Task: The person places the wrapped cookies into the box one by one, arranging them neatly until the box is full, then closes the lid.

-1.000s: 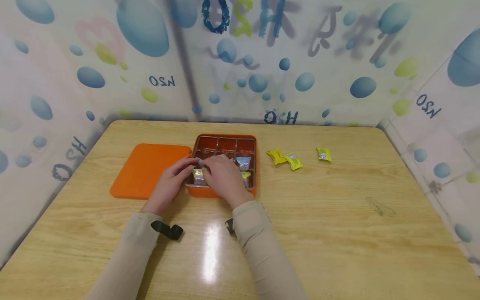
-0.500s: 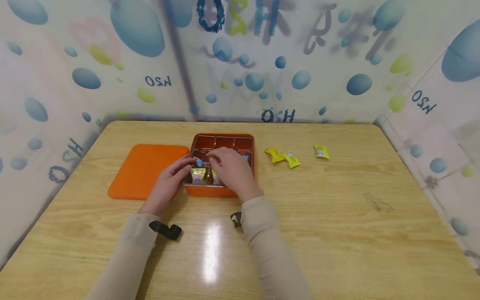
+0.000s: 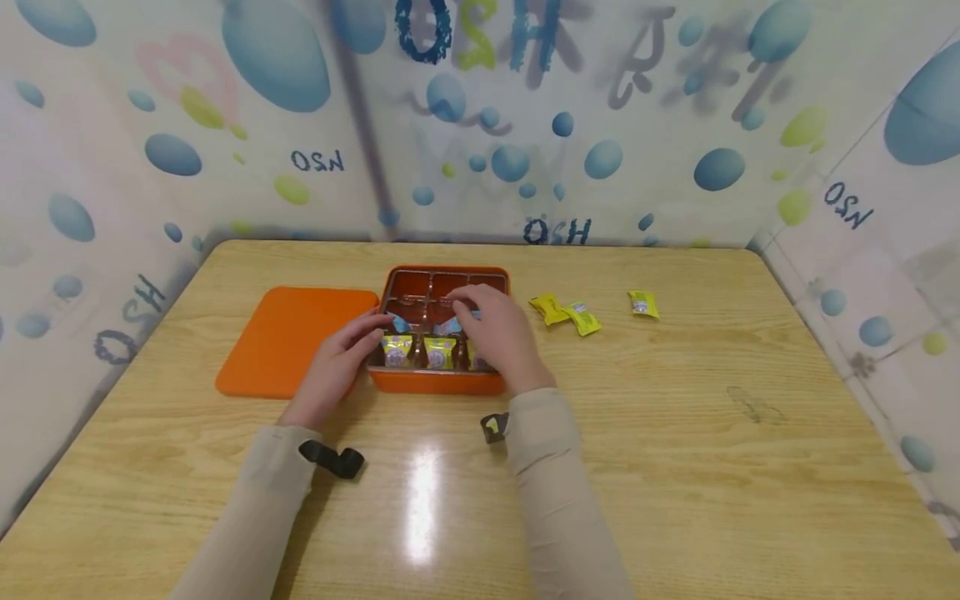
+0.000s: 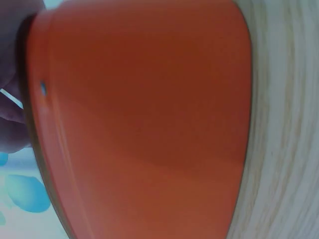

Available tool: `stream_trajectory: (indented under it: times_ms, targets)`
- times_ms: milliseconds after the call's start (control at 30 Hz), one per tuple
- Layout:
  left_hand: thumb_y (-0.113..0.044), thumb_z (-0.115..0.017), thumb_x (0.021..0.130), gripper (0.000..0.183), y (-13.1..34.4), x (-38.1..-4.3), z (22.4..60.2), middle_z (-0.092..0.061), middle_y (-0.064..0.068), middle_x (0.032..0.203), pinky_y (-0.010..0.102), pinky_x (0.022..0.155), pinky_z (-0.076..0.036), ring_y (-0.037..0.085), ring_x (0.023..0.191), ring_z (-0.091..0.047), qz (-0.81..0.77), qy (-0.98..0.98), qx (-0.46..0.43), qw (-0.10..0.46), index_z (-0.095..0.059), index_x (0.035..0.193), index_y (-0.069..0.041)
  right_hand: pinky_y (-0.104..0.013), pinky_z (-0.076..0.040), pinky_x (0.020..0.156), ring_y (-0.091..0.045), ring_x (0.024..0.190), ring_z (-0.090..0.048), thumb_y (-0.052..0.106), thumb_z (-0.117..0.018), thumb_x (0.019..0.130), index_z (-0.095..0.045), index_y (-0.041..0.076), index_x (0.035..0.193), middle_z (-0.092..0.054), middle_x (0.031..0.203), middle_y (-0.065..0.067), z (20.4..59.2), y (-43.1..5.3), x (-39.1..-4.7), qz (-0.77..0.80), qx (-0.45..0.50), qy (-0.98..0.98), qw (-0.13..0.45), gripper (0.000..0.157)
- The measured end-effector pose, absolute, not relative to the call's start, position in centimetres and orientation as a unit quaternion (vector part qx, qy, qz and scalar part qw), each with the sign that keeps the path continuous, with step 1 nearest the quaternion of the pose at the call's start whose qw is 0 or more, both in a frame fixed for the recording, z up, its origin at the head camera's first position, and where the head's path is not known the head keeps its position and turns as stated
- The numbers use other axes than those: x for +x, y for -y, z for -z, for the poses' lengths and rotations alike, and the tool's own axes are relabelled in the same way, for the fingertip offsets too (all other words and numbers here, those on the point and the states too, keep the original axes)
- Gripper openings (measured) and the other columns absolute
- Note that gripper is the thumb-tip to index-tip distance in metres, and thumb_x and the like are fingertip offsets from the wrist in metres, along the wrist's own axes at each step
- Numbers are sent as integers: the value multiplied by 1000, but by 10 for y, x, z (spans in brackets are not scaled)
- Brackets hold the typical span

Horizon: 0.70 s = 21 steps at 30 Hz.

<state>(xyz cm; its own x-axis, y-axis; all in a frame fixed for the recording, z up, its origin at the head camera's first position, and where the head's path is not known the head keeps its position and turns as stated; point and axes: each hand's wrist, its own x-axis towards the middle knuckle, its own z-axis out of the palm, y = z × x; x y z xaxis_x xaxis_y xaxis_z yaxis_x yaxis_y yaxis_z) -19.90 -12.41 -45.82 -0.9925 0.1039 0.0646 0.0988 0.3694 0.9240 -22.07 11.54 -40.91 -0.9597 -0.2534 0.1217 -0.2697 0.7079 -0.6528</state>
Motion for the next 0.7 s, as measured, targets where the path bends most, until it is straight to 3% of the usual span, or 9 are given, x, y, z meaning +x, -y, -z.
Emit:
stream_trajectory:
  times_ms: [700]
  targets:
    - [-43, -49, 89, 32, 124, -200, 460, -33, -5, 141, 43, 106, -14, 13, 130, -22, -553, -831, 61, 6, -57, 117, -30, -36, -41, 91, -17, 109, -48, 31, -46, 93, -55, 17, 119, -55, 118, 0, 419, -158, -227, -439, 41, 896, 46, 31]
